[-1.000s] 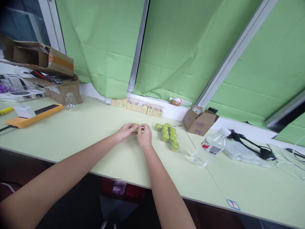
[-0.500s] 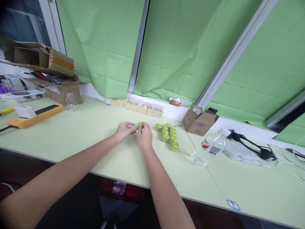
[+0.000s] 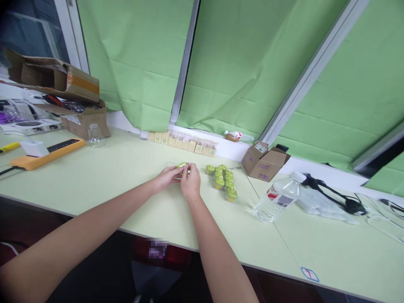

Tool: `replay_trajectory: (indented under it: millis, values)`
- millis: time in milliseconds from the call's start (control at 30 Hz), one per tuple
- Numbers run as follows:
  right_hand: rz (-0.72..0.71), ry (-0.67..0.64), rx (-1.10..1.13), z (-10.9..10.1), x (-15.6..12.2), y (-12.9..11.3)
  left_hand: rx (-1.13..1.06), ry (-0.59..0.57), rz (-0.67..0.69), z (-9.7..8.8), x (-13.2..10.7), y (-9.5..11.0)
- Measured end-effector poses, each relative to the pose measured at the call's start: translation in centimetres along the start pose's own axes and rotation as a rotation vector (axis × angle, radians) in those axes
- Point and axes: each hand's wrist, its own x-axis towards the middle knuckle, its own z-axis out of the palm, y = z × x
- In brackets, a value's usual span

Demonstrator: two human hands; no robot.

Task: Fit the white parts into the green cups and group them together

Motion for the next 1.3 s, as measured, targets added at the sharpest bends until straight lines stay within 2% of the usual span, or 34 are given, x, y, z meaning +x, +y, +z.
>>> replay_trajectory:
  millis: [267, 467, 600, 667, 733, 1067, 1300]
  values:
    - [-0.092, 0.021, 0.029, 0.12, 0.08, 0.25, 0.063, 0.105, 0.051, -0.25, 0.23, -0.50]
    - [-0.048, 0.046, 0.050, -0.05, 0.06, -0.04, 0.150, 0.154, 0.037, -0.44, 0.28, -0.35]
    - [0.031, 0.027, 0.071, -0.19, -0.08, -0.36, 0.089, 0.054, 0.014, -0.18, -0.09, 0.19]
    - [0.034, 0.032, 0.084, -0.18, -0.14, -0.39, 0.061, 0.000, 0.031, -0.09, -0.15, 0.28]
    - [0.009, 0.053, 0.101, -0.13, -0.14, -0.33, 0.052, -0.004, 0.041, -0.12, -0.08, 0.22]
    - [-0.074, 0.050, 0.090, -0.13, -0.03, -0.48, 0.096, 0.143, 0.048, -0.12, -0.08, 0.04]
    - [-0.004, 0.060, 0.088, -0.09, 0.18, -0.23, 0.184, 0.221, 0.021, -0.12, 0.06, 0.18]
